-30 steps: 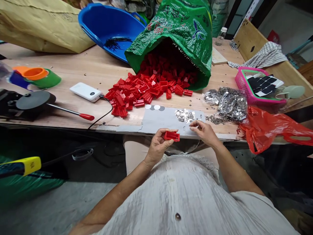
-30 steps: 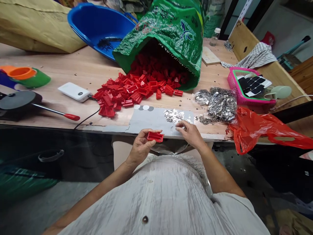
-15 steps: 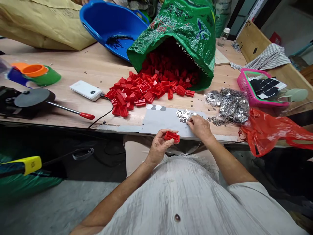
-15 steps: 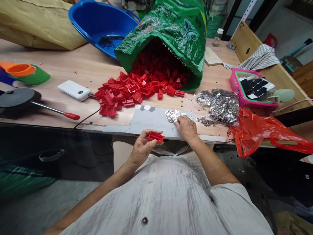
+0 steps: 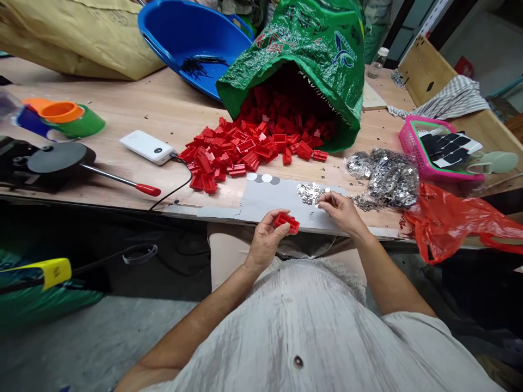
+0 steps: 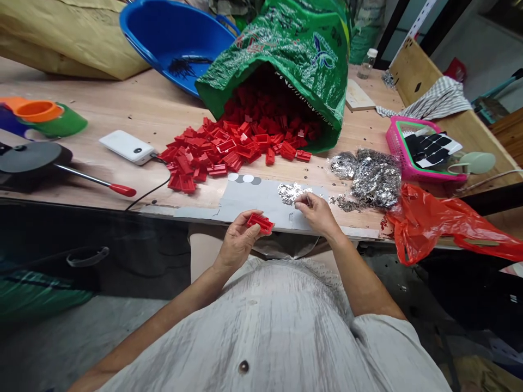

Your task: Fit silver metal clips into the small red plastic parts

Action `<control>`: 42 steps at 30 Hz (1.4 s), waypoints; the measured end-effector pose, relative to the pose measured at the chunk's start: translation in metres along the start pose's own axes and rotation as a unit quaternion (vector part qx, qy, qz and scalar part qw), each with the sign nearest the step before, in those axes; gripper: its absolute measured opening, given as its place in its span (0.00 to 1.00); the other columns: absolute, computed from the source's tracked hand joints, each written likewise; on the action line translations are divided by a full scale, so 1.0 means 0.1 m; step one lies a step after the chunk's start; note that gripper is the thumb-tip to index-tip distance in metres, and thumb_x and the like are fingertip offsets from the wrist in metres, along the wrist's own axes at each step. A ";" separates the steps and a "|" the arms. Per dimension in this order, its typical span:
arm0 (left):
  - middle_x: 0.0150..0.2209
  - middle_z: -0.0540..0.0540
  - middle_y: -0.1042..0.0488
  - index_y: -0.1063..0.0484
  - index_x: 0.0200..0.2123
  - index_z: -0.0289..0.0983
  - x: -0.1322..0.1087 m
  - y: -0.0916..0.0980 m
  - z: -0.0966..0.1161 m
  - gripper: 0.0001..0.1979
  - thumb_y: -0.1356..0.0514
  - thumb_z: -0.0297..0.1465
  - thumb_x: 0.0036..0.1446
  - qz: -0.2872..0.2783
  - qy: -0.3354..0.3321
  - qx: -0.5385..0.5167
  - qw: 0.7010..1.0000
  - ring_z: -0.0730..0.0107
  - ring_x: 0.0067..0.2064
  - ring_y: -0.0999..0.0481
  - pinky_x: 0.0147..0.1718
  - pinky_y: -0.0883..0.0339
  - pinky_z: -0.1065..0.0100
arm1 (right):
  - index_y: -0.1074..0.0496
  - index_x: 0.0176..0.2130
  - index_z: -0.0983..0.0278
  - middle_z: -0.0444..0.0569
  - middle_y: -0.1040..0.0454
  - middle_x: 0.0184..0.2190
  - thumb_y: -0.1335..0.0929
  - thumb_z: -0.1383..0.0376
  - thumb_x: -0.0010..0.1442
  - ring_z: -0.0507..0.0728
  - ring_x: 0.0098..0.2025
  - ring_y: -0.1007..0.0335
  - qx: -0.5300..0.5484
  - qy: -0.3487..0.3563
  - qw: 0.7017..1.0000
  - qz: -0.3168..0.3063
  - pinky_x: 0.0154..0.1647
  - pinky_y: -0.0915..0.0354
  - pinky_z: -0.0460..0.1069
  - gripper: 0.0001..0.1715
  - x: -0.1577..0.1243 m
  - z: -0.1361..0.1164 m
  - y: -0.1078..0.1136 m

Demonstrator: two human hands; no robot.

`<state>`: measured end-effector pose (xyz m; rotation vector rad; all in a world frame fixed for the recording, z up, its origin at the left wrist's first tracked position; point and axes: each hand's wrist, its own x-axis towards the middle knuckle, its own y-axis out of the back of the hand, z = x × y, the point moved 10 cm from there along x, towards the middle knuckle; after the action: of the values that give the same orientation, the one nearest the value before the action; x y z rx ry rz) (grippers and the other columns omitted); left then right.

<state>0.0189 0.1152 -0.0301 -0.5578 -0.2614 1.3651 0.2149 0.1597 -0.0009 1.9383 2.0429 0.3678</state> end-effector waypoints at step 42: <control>0.44 0.45 0.22 0.24 0.43 0.39 0.05 -0.18 0.12 0.18 0.29 0.31 0.46 -0.061 -0.078 0.128 0.987 0.68 0.41 0.23 0.44 0.30 0.67 | 0.37 0.43 0.60 0.42 0.33 0.31 0.28 0.52 0.55 0.53 0.32 0.37 0.108 -0.018 0.990 -0.093 0.33 0.39 0.49 0.23 -0.38 -0.04 -0.60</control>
<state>0.0288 0.1209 -0.0111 -0.2170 -0.2389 1.3012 0.1600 0.1181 -0.0181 1.8315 2.2981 0.0703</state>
